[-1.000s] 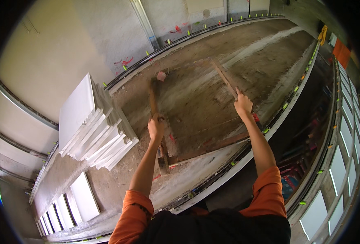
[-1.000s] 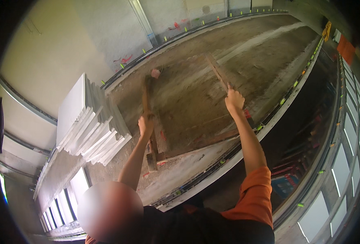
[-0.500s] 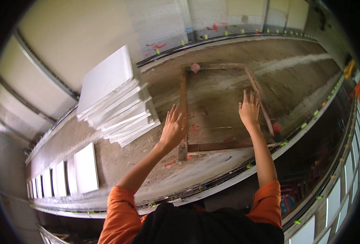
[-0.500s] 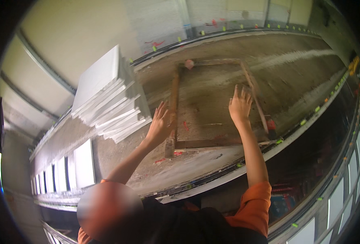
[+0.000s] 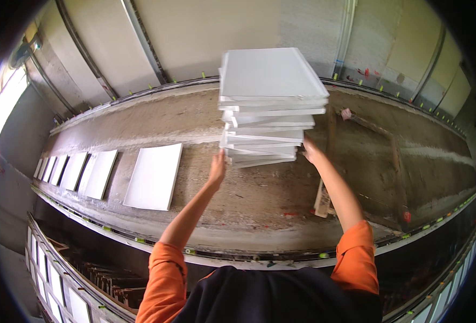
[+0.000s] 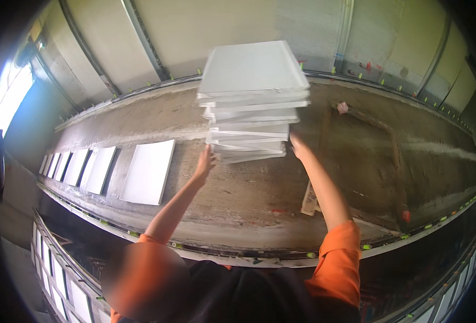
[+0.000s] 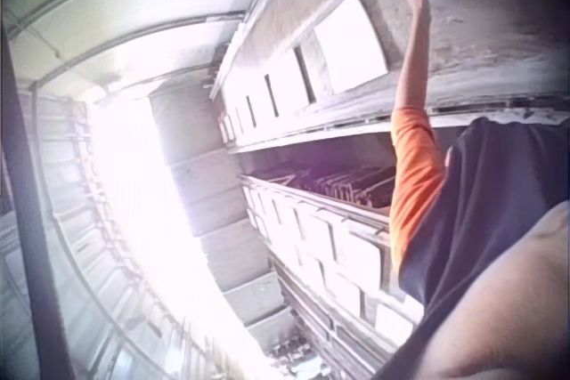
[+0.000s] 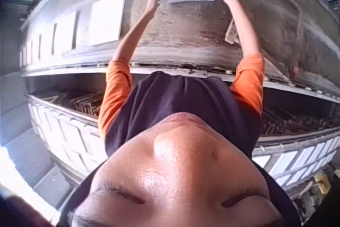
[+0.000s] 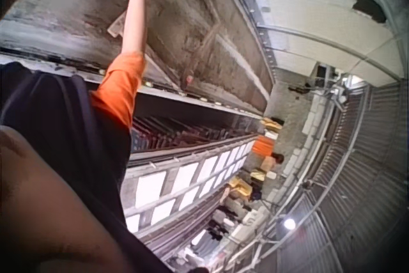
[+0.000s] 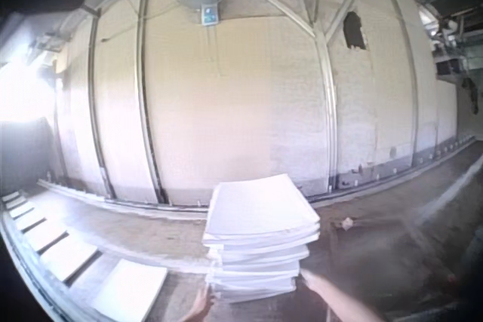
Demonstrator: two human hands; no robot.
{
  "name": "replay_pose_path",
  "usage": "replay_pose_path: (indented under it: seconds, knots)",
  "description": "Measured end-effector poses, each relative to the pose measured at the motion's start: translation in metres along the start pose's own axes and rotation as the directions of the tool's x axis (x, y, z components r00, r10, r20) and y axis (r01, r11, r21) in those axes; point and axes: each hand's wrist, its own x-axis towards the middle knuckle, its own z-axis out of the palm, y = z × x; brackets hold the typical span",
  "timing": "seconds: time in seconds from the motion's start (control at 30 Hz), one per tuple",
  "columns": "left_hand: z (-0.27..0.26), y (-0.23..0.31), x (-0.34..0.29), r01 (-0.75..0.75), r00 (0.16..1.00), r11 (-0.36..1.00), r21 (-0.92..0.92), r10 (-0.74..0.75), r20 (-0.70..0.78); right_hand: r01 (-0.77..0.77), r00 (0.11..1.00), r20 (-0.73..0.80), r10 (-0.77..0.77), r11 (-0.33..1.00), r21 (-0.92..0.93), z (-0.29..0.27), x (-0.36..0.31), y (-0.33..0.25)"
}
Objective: The person repeatedly picks up white square tiles from a stack on a conveyor belt and places them into a wooden frame. They align each tile within the frame and then move the frame aside to make space for the next tile. The process is repeated continuously throughout the video.
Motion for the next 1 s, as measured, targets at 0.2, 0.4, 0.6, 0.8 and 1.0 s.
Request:
replay_pose_path:
  seconds: [0.2,0.4,0.6,0.8,1.0]
  knots:
    - [0.030,-0.039,0.034,0.173,0.980,0.983,0.053,-0.167,-0.112,-0.106,0.994,-0.026,0.104,0.991,-0.084,-0.024,0.069,0.051]
    - [0.034,-0.009,0.029,0.242,0.958,0.962,-0.123,-0.257,-0.129,-0.141,0.986,-0.122,0.118,0.969,-0.202,-0.076,0.143,0.125]
    - [0.008,-0.020,0.047,0.170,0.973,0.946,-0.276,-0.206,-0.105,-0.078,0.994,-0.095,0.059,0.974,-0.214,-0.050,0.164,0.152]
    - [0.016,0.005,0.037,0.091,0.996,0.927,-0.364,-0.084,0.036,0.129,0.989,-0.044,-0.144,0.961,-0.244,-0.082,0.160,0.147]
    - [0.011,0.011,0.037,0.061,0.998,0.960,-0.272,-0.064,-0.004,0.466,0.877,0.079,-0.473,0.801,-0.375,-0.055,0.130,0.130]
